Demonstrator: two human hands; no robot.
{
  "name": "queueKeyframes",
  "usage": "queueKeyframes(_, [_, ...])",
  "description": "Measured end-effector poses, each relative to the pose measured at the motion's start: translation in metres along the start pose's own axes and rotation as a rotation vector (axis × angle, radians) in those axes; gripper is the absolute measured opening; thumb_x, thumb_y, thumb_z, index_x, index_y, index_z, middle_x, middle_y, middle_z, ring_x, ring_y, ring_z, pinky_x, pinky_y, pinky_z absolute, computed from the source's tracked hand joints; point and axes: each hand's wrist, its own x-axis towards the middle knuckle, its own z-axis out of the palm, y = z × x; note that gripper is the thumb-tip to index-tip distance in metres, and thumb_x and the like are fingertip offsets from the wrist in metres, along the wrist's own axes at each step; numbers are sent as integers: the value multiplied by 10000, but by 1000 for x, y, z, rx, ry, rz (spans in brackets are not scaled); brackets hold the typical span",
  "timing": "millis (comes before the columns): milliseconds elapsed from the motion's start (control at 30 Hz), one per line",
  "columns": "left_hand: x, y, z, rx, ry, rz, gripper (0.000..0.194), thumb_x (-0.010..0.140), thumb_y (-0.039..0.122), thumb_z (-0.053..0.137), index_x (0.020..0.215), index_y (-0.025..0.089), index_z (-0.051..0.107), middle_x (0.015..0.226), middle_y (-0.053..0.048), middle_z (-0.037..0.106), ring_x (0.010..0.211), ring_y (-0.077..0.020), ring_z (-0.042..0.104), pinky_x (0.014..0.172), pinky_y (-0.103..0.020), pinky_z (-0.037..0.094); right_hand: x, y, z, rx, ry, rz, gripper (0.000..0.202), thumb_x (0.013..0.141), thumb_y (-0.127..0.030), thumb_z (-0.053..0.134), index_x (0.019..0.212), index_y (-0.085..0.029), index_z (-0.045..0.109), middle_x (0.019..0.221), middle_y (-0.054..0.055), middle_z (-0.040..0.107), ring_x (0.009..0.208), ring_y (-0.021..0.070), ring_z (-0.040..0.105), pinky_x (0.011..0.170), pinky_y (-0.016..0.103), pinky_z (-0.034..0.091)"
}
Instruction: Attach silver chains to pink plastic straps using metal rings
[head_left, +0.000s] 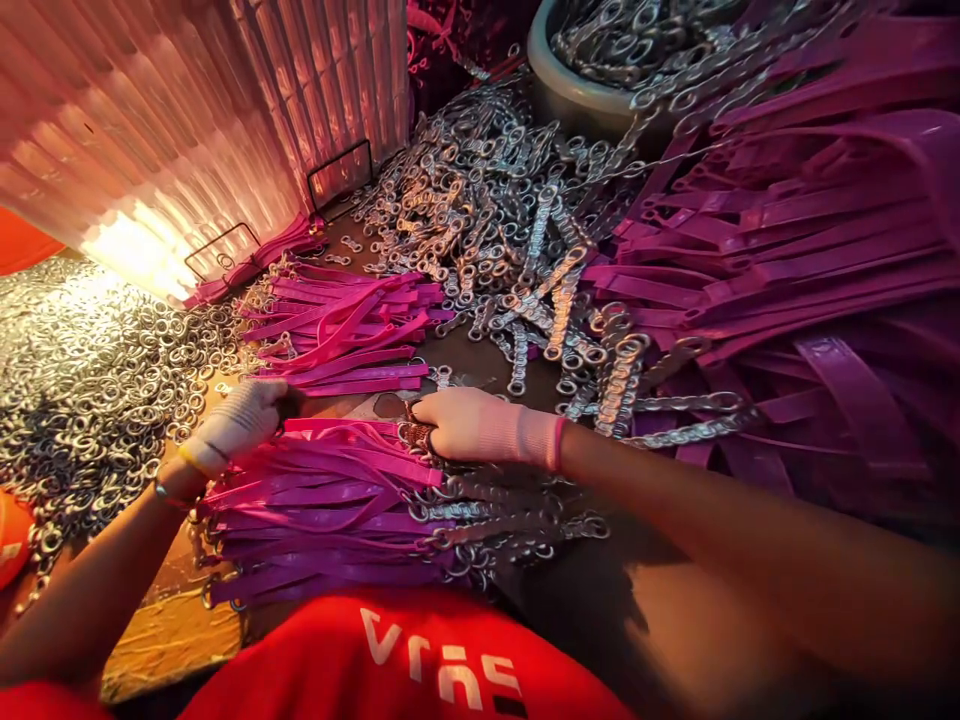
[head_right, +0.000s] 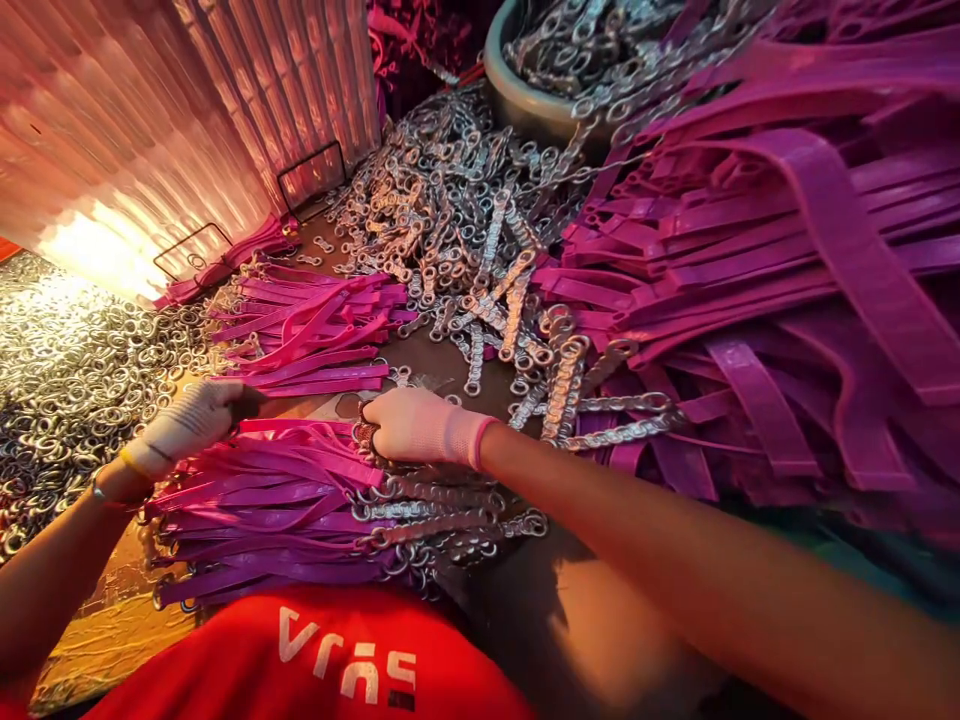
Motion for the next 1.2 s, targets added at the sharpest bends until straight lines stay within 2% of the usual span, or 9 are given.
queueKeyframes(133, [10,39,11,-1039,-99,-147,161,831,238,608,936,137,675,700,-28,612,413,-32,344,326,-109,164,-6,-5,1,21,-21,74,304,808,-299,494,1007,-204,703,1032,113,744,885,263,676,598,294,349])
queueKeyframes(233, [18,62,24,-1344,-246,-223,205,852,321,632,900,124,655,716,-53,614,478,-62,469,314,-93,157,-14,-9,-1,95,-54,103,289,806,-254,477,982,-212,702,989,97,750,860,242,682,603,285,373])
queueKeyframes(367, [35,71,41,-1031,-249,-181,171,838,284,662,856,115,643,610,6,511,420,-47,384,322,-120,182,-18,-11,-1,54,32,80,306,830,-220,449,1002,-183,699,999,114,735,913,251,680,674,301,418])
queueKeyframes(533, [61,68,71,107,62,193,160,837,112,593,941,103,715,849,-86,639,747,-153,578,649,-232,471,-19,-14,4,-93,209,44,301,804,-167,486,1009,-156,706,1106,147,675,959,275,666,709,328,446])
queueKeyframes(600, [66,65,84,298,73,250,253,810,62,585,1018,104,723,1034,-135,652,891,-208,598,775,-288,474,-20,-15,6,-91,256,32,285,815,-151,479,987,-161,706,1057,133,685,957,266,665,720,326,442])
queueKeyframes(700, [65,60,95,382,64,217,303,835,111,568,1102,128,710,1119,-149,638,896,-227,612,779,-313,465,-19,-14,7,-38,306,30,266,832,-149,479,986,-173,694,1001,101,713,957,243,666,743,312,426])
queueKeyframes(900, [52,55,83,99,135,231,163,825,154,553,903,135,694,926,-112,665,811,-193,606,690,-272,473,-15,-12,-2,80,421,214,315,823,-106,453,1033,-188,673,991,87,728,928,224,660,723,293,391])
queueKeyframes(1033, [38,58,75,-405,-113,82,265,913,395,523,879,151,620,508,18,496,411,-91,413,408,-201,306,-15,-17,-6,54,429,230,327,808,-77,437,1017,-183,664,1009,95,719,944,230,653,727,297,386])
queueKeyframes(1200, [29,59,83,-773,-302,-56,410,832,535,622,677,169,522,419,66,381,319,-47,272,332,-191,172,-15,-29,-5,-45,370,263,277,837,-110,447,1001,-173,661,979,107,714,913,243,662,675,311,376])
